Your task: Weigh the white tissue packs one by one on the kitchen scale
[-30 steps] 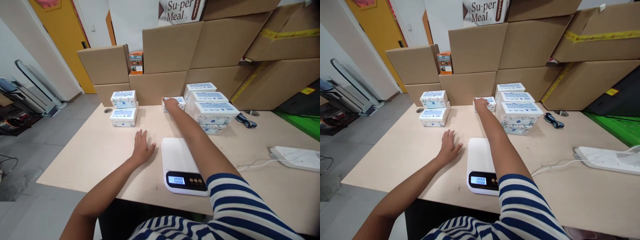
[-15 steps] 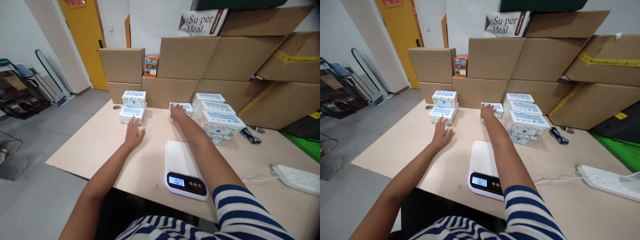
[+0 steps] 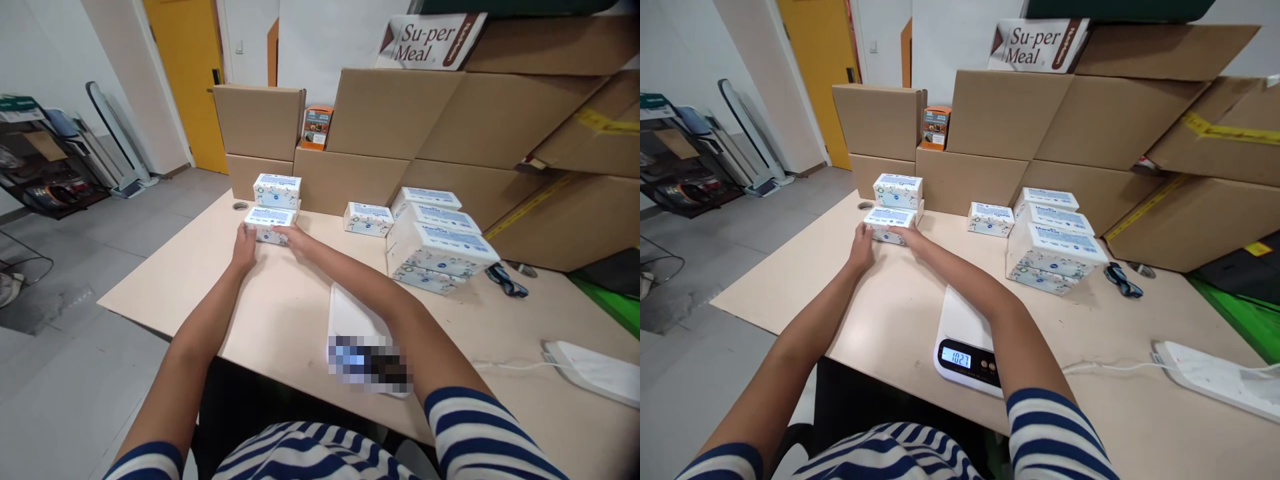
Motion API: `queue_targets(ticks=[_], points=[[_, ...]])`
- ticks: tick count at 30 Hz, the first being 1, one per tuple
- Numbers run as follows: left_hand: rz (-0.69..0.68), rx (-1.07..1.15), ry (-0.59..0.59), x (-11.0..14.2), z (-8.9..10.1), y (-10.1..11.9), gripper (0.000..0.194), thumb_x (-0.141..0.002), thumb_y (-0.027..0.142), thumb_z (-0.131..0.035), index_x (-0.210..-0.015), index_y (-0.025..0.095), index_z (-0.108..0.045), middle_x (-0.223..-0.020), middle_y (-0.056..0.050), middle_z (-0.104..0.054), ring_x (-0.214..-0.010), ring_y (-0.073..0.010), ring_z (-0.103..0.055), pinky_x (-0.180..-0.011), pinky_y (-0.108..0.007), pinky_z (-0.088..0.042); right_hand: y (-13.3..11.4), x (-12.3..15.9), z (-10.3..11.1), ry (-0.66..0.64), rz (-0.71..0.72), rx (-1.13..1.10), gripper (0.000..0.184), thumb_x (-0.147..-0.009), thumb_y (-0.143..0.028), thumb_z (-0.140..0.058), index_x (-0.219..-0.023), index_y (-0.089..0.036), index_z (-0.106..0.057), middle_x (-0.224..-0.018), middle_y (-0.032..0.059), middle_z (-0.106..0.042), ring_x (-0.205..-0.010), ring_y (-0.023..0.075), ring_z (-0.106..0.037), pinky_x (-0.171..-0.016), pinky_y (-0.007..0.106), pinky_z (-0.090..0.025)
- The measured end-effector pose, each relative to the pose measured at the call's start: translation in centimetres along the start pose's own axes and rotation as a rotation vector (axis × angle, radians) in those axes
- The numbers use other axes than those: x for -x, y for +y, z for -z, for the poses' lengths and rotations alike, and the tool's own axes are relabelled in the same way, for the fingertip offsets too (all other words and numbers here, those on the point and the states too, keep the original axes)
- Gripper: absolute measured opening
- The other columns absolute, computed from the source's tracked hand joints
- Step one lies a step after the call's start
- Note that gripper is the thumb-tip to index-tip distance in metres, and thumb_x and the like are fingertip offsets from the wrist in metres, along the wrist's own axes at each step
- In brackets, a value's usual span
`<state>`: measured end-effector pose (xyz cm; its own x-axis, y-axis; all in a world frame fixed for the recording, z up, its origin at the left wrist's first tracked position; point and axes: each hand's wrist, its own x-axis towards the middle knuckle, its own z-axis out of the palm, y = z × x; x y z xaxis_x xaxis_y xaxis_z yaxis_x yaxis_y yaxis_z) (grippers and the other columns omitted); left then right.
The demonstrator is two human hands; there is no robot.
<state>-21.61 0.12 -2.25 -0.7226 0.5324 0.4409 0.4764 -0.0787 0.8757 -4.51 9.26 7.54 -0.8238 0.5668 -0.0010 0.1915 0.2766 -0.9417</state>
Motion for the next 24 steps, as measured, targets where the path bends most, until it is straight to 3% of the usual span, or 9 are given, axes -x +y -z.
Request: queue_targets(ticks=[3,7,11,14,16,19,22,24], points=[[-0.037,0.04,0.046,0.9,-0.4,1.7,0.097,-0.091,0.099,-0.056,-0.145,0.018,-0.048,-0.156,-0.028,-0.06,-0.15,-0.038,-0.063,-0.133,-0.056,-0.048,-0.1,1.3,0.4,0.004,0.055,-0.193,0.082,-0.091,-0.047,-0.078,-0.166,-0.031,-0.049,-0.145,0.0028,-0.083,-0.137,0.0264,-0.075,-0.128,0.052,-0.056],[-0.358,0.138,0.03,2.7,-1.4,5.4,0.103,-0.089,0.103,-0.055,-0.151,0.022,-0.042,-0.168,-0.026,-0.05,-0.163,-0.0376,-0.051,-0.141,-0.055,-0.038,0.8,5.2,2.9,0.045,0.128,-0.475,0.097,-0.078,-0.041,-0.089,-0.165,-0.031,-0.047,-0.164,0.005,-0.071,-0.153,0.0293,-0.065,-0.138,0.052,-0.046],[-0.614,0.174,-0.145,6.1,-2.7,8.9,0.106,-0.097,0.096,-0.054,-0.172,0.026,-0.026,-0.185,-0.024,-0.029,-0.179,-0.04,-0.028,-0.148,-0.058,-0.022,1.0,13.3,6.7,0.052,0.272,-0.423,0.118,-0.074,-0.053,-0.097,-0.175,-0.032,-0.04,-0.18,0.0043,-0.055,-0.171,0.03,-0.046,-0.144,0.049,-0.036],[-0.709,0.22,-0.36,9.8,-3.7,10.7,0.105,-0.102,0.088,-0.053,-0.182,0.033,-0.012,-0.193,-0.016,-0.016,-0.183,-0.0394,-0.011,-0.149,-0.06,-0.014,1.0,20.7,10.1,0.112,0.287,-0.346,0.106,-0.085,-0.061,-0.092,-0.177,-0.035,-0.046,-0.186,-0.0006,-0.046,-0.178,0.0288,-0.033,-0.148,0.05,-0.027],[-0.663,0.274,-0.51,12.5,-4.2,11.5,0.104,-0.102,0.088,-0.054,-0.184,0.039,-0.012,-0.194,-0.012,-0.016,-0.183,-0.0395,-0.01,-0.149,-0.06,-0.018,1.4,25.1,12.3,0.152,0.231,-0.333,0.092,-0.091,-0.065,-0.087,-0.172,-0.037,-0.055,-0.186,-0.0025,-0.046,-0.178,0.0297,-0.033,-0.148,0.053,-0.026],[-0.445,0.297,-0.726,16.1,-4.4,12.3,0.111,-0.098,0.092,-0.056,-0.186,0.038,-0.013,-0.194,-0.011,-0.021,-0.182,-0.0396,-0.015,-0.148,-0.059,-0.023,2.9,29.5,14.8,0.208,0.102,-0.337,0.083,-0.089,-0.07,-0.089,-0.163,-0.04,-0.067,-0.18,-0.001,-0.055,-0.174,0.0338,-0.042,-0.146,0.059,-0.03],[-0.263,0.254,-0.846,18.0,-4.3,12.4,0.11,-0.102,0.083,-0.06,-0.188,0.035,-0.01,-0.193,-0.013,-0.025,-0.182,-0.0378,-0.015,-0.148,-0.06,-0.02,4.9,31.5,15.6,0.207,0.005,-0.336,0.083,-0.086,-0.073,-0.091,-0.158,-0.037,-0.072,-0.172,0.0034,-0.064,-0.168,0.0368,-0.052,-0.144,0.063,-0.034],[-0.285,0.24,-0.891,18.2,-4.4,12.1,0.105,-0.106,0.072,-0.064,-0.188,0.036,-0.009,-0.193,-0.012,-0.025,-0.182,-0.0374,-0.015,-0.147,-0.061,-0.02,6.1,32.1,15.6,0.183,-0.01,-0.334,0.08,-0.089,-0.073,-0.089,-0.159,-0.037,-0.072,-0.17,0.0044,-0.067,-0.164,0.0363,-0.057,-0.141,0.062,-0.04]])
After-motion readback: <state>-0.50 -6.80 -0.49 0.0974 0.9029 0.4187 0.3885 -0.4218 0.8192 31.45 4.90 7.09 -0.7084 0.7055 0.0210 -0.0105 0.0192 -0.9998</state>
